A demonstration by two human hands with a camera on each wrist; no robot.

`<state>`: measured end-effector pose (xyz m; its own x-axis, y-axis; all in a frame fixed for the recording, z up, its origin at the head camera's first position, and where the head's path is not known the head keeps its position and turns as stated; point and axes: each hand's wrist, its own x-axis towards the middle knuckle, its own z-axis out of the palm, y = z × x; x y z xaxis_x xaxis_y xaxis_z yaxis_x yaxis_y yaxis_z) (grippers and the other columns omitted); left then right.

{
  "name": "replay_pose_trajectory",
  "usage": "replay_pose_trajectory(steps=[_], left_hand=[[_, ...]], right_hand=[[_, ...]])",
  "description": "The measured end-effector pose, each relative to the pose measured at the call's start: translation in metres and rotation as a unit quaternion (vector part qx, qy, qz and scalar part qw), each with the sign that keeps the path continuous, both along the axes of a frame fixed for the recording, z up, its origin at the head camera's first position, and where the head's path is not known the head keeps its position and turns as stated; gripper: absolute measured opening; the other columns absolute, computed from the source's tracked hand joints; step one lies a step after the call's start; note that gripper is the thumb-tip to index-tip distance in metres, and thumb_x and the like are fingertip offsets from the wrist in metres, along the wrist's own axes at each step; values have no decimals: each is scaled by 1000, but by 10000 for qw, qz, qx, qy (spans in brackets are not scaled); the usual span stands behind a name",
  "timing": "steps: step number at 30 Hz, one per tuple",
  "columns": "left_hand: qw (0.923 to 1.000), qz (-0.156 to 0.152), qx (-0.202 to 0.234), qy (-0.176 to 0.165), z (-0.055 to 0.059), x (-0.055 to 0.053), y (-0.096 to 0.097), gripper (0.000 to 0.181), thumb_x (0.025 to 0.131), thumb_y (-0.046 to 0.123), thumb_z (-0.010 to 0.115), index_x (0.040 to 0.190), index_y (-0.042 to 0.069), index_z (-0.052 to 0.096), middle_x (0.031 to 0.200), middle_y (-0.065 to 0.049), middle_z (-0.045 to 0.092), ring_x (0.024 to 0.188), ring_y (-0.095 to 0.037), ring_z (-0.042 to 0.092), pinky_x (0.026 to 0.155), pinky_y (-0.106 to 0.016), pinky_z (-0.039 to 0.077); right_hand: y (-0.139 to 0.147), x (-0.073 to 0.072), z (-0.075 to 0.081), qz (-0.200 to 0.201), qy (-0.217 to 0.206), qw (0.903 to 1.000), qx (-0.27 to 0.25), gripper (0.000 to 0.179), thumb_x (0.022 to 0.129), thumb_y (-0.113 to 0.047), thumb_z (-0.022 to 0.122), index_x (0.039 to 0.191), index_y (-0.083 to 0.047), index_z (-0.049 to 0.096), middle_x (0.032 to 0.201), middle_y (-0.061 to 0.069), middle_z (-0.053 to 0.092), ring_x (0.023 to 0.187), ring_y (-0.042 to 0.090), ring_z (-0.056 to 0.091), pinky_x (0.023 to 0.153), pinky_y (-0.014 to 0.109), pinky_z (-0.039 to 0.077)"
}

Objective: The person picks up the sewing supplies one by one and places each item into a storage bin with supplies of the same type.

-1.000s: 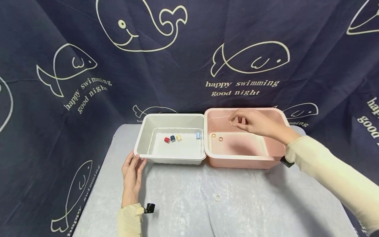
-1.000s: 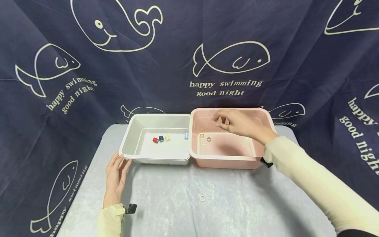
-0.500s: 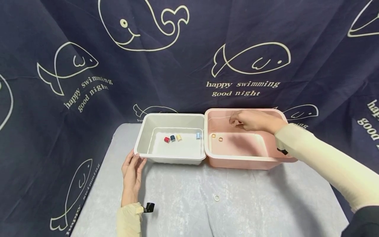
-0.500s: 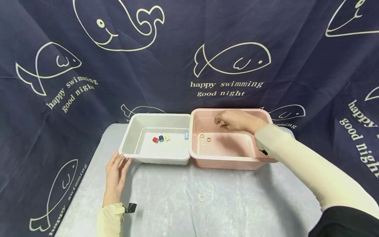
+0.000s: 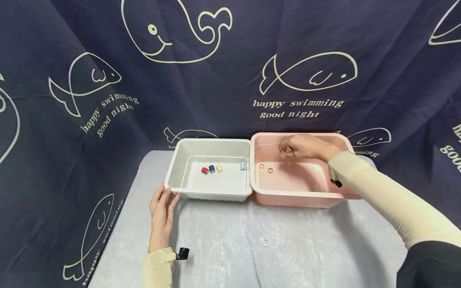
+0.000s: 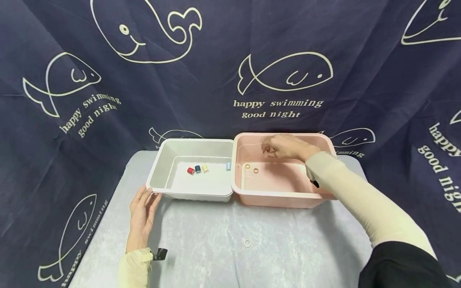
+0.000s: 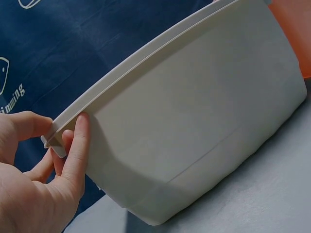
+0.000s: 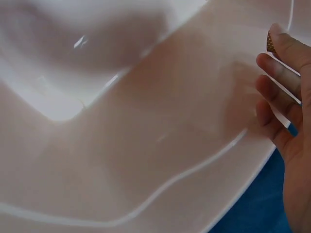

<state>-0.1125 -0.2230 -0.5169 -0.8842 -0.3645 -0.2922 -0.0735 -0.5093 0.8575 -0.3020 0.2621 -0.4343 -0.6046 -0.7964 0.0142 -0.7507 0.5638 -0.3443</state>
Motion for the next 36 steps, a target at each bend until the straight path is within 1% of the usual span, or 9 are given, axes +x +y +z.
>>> replay_pose_trajectory(steps=[4, 8, 11, 15, 20, 25, 30, 33, 36], left_hand=[[9999, 33, 134, -5, 0, -2, 2, 47, 107, 9, 58, 152, 4, 47, 126, -8, 54, 97, -9, 64, 97, -21, 64], [9998, 0, 189, 16, 0, -3, 4, 46, 107, 8, 58, 152, 4, 48, 127, -9, 54, 97, -9, 63, 96, -20, 65], [9998, 11, 188, 35, -2, -3, 5, 46, 107, 9, 58, 152, 4, 47, 128, -9, 54, 97, -9, 63, 96, -20, 65], [9998, 77, 176, 89, -3, -2, 6, 45, 107, 8, 57, 151, 4, 47, 130, -9, 56, 98, -9, 64, 97, -21, 64], [9994, 186, 203, 199, -2, -2, 4, 44, 107, 6, 57, 150, 4, 48, 130, -10, 56, 98, -9, 64, 97, -22, 65], [9995, 132, 113, 251, -1, -1, 1, 45, 107, 7, 57, 151, 3, 47, 129, -10, 54, 99, -9, 63, 98, -21, 64], [9997, 112, 81, 216, -1, -1, -1, 47, 107, 8, 58, 152, 3, 46, 129, -10, 54, 98, -9, 63, 99, -21, 64], [9997, 86, 94, 201, -2, -1, -2, 47, 107, 8, 58, 152, 3, 46, 129, -9, 54, 98, -8, 63, 99, -21, 64], [9997, 85, 126, 209, -4, -1, -2, 46, 107, 8, 58, 151, 3, 46, 128, -9, 54, 98, -9, 64, 98, -22, 64]], right_hand=[[1, -1, -11, -26, 26, 10000, -51, 8, 93, -24, 81, 94, -21, 73, 87, -11, 65, 76, 6, 57, 67, 22, 54], [1, 1, -26, 64, -123, 9997, -188, 9, 91, -14, 81, 94, -18, 73, 88, -6, 68, 77, 9, 60, 69, 26, 57], [1, 1, -37, 130, -95, 9998, -117, 12, 89, -10, 81, 95, -17, 75, 89, -6, 71, 79, 8, 62, 71, 29, 60], [1, -1, -48, -37, 70, 9998, 182, 12, 89, -16, 83, 97, -20, 74, 90, -9, 72, 79, 5, 64, 73, 31, 63], [2, -6, -60, -213, -61, 9990, 381, 13, 89, -19, 84, 97, -20, 73, 89, -10, 72, 77, 4, 63, 73, 33, 64], [-1, -10, -68, -243, -30, 9982, 540, 14, 88, -25, 85, 95, -22, 74, 87, -12, 72, 77, 5, 64, 72, 34, 64], [-6, -11, -75, -57, 54, 9978, 664, 19, 86, -33, 86, 93, -20, 74, 83, -11, 71, 72, 7, 62, 68, 35, 62], [-8, -10, -80, 123, -34, 9982, 580, 18, 87, -30, 86, 93, -18, 74, 83, -9, 71, 71, 7, 61, 67, 33, 60], [-10, -9, -85, 285, -220, 9977, 581, 14, 89, -27, 85, 95, -17, 76, 85, -9, 74, 71, 4, 60, 67, 29, 60]])
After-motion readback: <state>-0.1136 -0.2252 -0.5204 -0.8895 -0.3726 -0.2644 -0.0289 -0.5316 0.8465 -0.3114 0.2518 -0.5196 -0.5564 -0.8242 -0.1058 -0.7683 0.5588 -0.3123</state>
